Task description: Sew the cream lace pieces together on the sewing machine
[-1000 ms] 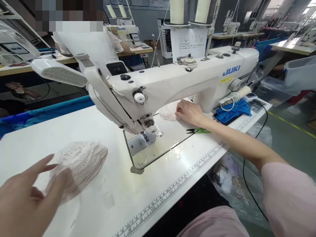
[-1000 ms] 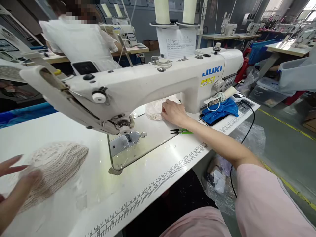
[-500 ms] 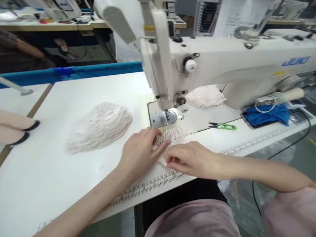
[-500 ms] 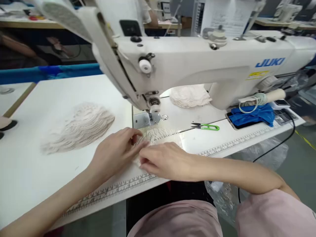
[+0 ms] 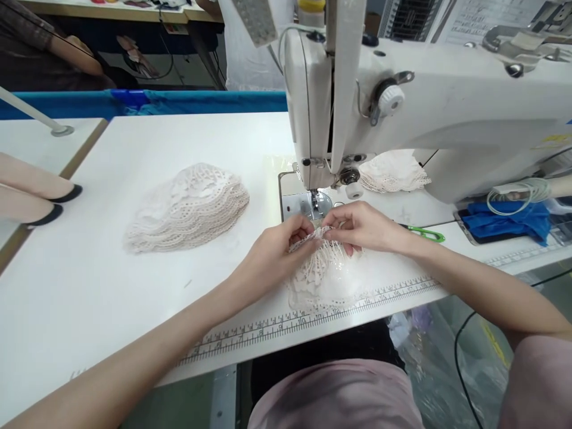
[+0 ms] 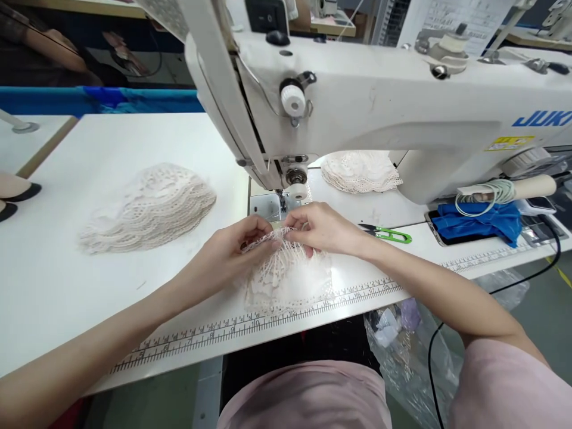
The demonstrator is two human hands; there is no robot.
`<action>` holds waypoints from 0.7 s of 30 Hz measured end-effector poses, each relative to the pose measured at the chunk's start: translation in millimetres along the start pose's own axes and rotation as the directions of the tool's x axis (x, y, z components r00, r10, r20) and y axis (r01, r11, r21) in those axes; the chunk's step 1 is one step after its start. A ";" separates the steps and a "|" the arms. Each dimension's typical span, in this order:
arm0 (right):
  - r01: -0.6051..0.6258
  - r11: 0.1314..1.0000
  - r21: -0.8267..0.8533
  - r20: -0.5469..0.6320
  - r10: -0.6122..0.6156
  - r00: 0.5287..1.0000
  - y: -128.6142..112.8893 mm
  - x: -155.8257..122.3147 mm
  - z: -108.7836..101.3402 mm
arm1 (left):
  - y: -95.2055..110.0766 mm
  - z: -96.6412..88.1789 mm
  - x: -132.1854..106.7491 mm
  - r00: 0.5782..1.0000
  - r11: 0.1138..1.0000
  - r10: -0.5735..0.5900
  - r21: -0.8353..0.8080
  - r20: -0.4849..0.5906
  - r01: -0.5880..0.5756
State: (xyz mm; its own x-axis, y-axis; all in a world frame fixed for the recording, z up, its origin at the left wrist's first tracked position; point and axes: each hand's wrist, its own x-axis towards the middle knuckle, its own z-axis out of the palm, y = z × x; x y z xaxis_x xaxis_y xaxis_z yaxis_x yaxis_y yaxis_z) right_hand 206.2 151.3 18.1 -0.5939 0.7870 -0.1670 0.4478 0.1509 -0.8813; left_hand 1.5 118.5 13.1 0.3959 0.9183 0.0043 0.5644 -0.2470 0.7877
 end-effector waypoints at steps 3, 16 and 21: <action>-0.007 0.999 0.041 0.047 0.005 0.999 -0.9 6.2 -4.0 | -2.9 -4.1 8.0 1.000 0.999 0.020 0.030 0.000 -0.020; 0.372 0.837 -0.401 -0.139 -0.457 0.879 12.2 -4.3 11.2 | -26.7 4.9 3.3 0.846 0.775 0.506 0.519 -0.167 -0.360; 0.388 0.805 -0.448 -0.118 -0.484 0.867 14.3 -5.0 13.7 | -26.7 3.7 3.7 0.840 0.755 0.515 0.554 -0.172 -0.350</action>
State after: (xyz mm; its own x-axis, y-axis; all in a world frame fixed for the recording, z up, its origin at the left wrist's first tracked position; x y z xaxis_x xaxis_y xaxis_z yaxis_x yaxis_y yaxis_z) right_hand 206.4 141.3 0.2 -0.6524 0.6805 0.3336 0.4300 0.6949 -0.5763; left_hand -9.5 127.4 -10.2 0.4987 0.6971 0.5152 0.6891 -0.6793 0.2521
